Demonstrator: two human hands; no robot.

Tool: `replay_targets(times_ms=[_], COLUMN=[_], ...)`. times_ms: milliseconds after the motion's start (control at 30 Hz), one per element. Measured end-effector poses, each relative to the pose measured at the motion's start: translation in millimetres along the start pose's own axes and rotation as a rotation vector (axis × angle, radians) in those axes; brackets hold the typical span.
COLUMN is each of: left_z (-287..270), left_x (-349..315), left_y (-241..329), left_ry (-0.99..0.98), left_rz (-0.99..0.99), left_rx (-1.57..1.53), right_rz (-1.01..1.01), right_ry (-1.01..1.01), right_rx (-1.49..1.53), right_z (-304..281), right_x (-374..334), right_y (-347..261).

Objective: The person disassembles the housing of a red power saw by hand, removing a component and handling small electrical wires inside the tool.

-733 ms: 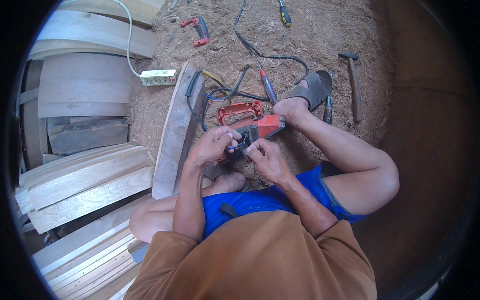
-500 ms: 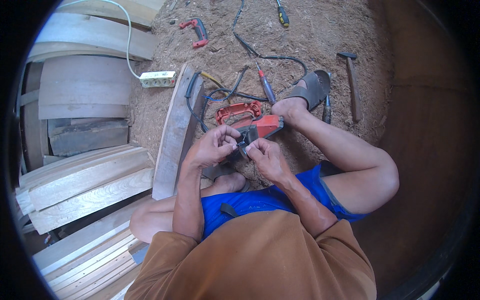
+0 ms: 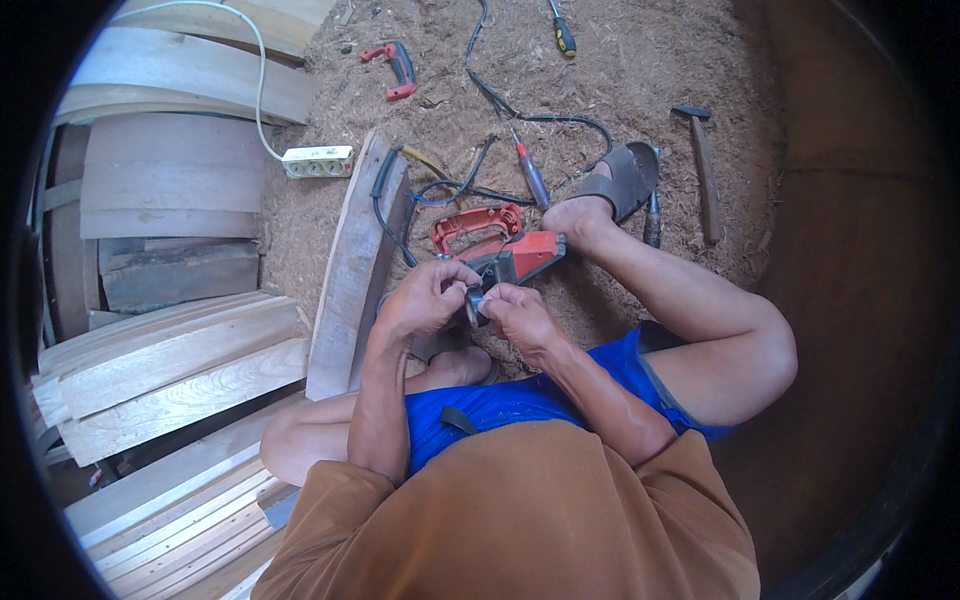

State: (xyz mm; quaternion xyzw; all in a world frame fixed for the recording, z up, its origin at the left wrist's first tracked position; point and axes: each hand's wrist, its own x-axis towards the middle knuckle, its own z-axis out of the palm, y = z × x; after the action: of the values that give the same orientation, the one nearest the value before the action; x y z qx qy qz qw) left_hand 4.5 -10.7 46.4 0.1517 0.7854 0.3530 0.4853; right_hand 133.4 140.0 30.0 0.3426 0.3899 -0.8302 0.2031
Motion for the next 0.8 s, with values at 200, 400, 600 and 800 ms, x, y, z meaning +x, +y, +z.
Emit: replay_targets(times_ms=[200, 400, 600, 800], left_z=[1, 2, 10, 13], left_x=[-2, -3, -3, -6], left_y=[3, 8, 5, 14], left_ry=[-0.01, -0.055, -0.028, 0.027], left_rz=[-0.036, -0.033, 0.006, 0.018], left_rx=[-0.056, -0.151, -0.151, -0.06], right_rz=[0.122, -0.121, -0.37, -0.34], right_ry=[-0.009, 0.054, 0.22, 0.2], right_rx=[0.092, -0.213, -0.692, -0.716], right_z=[-1, -15, -2, -15], right_x=[4, 2, -28, -20], right_y=[7, 14, -27, -12])
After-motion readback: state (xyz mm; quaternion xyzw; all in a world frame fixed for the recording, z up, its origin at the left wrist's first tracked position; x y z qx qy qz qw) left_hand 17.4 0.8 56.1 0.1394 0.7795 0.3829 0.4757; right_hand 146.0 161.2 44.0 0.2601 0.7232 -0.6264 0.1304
